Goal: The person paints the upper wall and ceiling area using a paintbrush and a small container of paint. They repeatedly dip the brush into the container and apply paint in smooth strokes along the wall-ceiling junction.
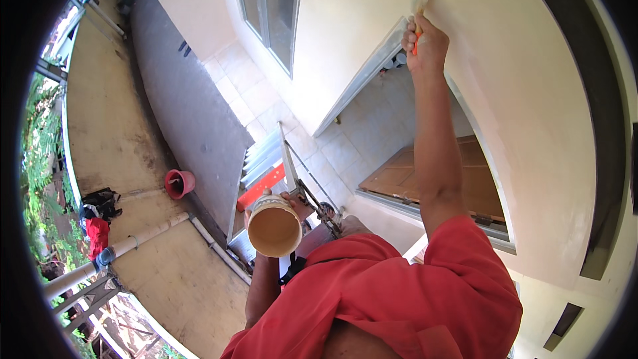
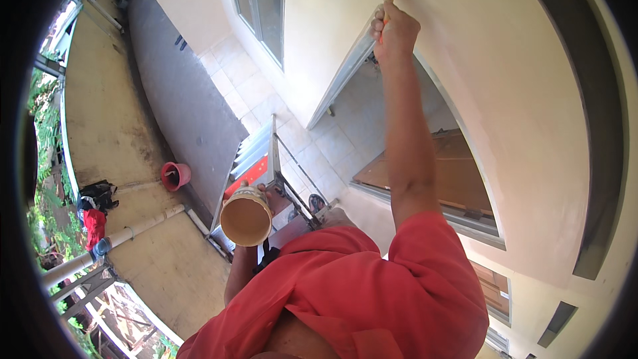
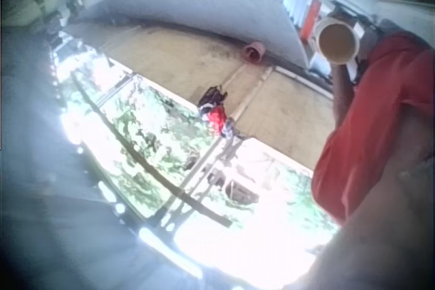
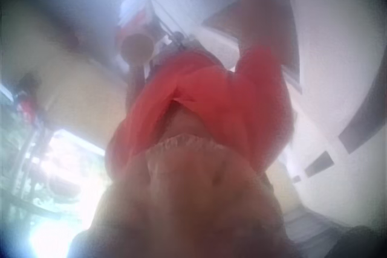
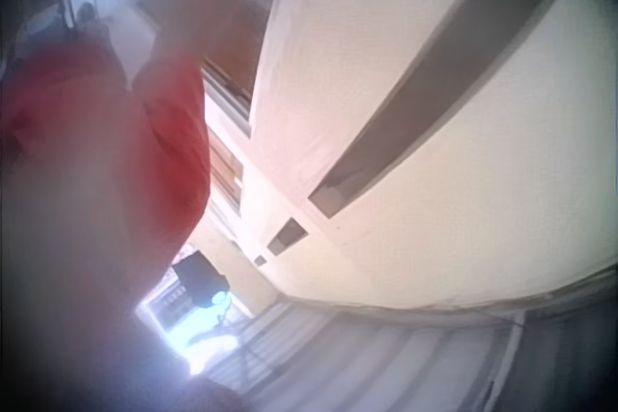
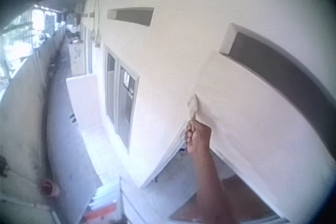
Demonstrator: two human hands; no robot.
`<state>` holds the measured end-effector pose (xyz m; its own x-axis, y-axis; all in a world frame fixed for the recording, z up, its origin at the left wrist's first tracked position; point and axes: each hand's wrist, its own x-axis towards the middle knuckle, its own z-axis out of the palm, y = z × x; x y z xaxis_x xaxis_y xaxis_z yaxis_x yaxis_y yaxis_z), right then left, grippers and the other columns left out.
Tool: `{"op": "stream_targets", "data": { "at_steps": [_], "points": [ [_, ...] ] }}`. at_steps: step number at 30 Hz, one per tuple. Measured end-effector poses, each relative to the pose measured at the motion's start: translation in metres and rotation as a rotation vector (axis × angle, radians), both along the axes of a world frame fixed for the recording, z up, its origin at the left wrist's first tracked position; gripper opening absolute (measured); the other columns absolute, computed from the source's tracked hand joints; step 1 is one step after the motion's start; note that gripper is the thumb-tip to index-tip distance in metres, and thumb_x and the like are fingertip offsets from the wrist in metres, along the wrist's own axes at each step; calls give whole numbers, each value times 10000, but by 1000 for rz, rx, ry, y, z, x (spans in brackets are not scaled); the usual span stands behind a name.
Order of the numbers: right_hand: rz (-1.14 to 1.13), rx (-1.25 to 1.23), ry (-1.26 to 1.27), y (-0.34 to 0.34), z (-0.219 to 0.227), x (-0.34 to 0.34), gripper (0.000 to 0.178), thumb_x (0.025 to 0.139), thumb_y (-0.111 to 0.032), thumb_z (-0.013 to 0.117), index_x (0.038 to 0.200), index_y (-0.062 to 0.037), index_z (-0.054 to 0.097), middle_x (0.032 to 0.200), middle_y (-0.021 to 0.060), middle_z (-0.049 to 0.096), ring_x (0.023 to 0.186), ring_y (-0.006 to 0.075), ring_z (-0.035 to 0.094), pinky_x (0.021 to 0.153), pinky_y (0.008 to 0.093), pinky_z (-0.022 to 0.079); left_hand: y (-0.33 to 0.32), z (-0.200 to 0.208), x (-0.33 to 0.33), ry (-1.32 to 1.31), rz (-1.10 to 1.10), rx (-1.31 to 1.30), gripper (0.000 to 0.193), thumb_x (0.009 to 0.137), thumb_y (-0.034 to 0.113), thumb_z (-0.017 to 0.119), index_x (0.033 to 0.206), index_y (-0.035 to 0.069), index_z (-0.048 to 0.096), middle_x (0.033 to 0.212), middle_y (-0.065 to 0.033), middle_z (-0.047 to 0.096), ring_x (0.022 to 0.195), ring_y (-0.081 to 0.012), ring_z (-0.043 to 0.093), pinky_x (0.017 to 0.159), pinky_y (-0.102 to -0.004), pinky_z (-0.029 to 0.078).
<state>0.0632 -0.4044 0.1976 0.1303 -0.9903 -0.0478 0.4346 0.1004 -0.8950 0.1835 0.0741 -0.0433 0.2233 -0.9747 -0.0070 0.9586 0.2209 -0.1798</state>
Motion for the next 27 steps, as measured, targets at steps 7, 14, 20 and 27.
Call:
{"op": "stream_targets", "data": {
  "at_steps": [7, 14, 20, 27],
  "points": [
    [-248, 5, -126, 91, -4, -98, 193, 1057, -171, 652, 1065, 21, 639, 783, 32, 545, 538, 86, 441, 447, 257, 336, 4, -12, 4, -14, -10, 11, 730, 1072, 578, 577, 1616, 117, 418, 1557, -317, 423, 1455, -522, 448, 1038, -722, 547],
    [-564, -6, -100, 192, -26, -171, 321, 1147, -313, 545, 1126, -4, 627, 823, 9, 541, 549, 80, 444, 452, 270, 347, 2, -4, 5, -37, -21, 0, 795, 1032, 473, 703, 1632, 77, 362, 1578, -332, 388, 1484, -562, 411, 1040, -736, 541],
    [-767, 6, -81, 162, -63, -162, 282, 1129, -310, 564, 1105, -29, 563, 902, 84, 570, 667, 214, 551, 577, 344, 489, 4, -10, 10, -82, -56, -24, 832, 1030, 496, 682, 1670, 100, 326, 1607, -322, 376, 1498, -557, 404, 1076, -743, 511],
    [-619, 45, -360, 49, -79, -65, 194, 1127, -300, 445, 1103, -108, 446, 848, 63, 549, 703, 241, 579, 657, 412, 526, 0, -10, 6, -123, -36, -69, 755, 1087, 569, 545, 1682, 147, 351, 1601, -277, 407, 1499, -489, 438, 1094, -723, 501]
  ]
}}
